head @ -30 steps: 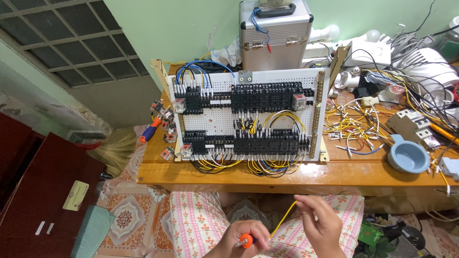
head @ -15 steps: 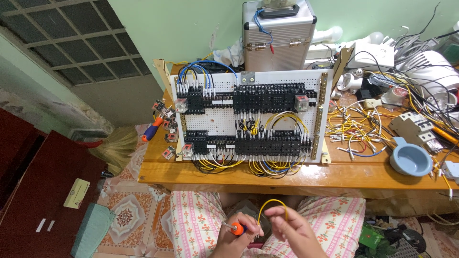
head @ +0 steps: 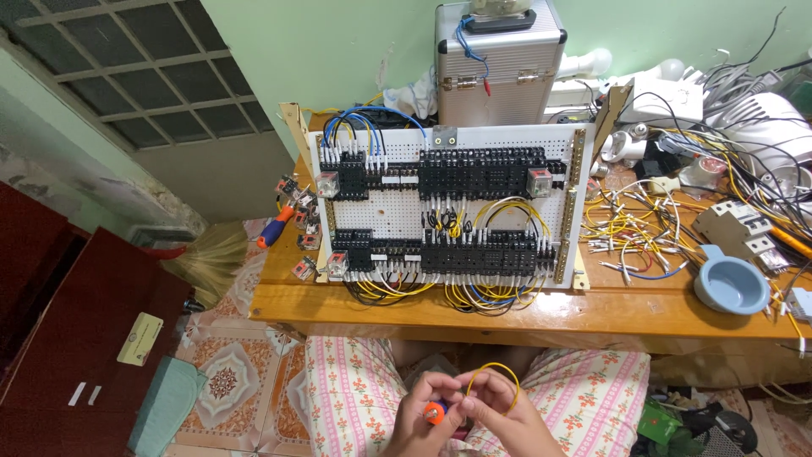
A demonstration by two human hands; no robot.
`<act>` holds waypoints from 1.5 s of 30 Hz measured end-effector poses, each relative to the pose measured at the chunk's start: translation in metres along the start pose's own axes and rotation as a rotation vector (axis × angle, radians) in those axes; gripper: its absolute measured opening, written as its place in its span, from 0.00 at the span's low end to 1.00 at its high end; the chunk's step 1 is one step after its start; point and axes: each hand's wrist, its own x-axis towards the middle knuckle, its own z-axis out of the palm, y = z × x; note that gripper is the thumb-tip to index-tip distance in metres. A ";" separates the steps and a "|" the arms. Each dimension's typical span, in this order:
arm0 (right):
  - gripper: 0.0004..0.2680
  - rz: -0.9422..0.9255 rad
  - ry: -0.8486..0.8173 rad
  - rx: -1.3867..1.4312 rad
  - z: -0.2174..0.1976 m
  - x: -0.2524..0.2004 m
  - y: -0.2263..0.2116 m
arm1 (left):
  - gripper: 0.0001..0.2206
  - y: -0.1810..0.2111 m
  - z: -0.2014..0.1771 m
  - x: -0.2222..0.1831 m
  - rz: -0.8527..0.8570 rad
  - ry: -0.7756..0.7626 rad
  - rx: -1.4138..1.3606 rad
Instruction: Routing and connecting electrical wires to a terminal block on a control panel using a screwdriver.
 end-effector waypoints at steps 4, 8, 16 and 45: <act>0.01 -0.035 0.084 0.161 -0.019 0.004 0.026 | 0.11 0.013 -0.002 0.002 0.029 0.005 0.137; 0.02 -0.030 0.243 0.089 -0.020 0.007 0.026 | 0.14 0.018 0.000 0.002 -0.013 0.001 0.174; 0.06 0.070 0.181 0.050 -0.017 0.017 0.006 | 0.09 0.041 0.005 0.004 0.224 0.080 0.274; 0.01 -0.683 -0.131 -0.744 0.097 0.306 -0.253 | 0.15 0.294 -0.103 0.145 0.857 0.425 1.129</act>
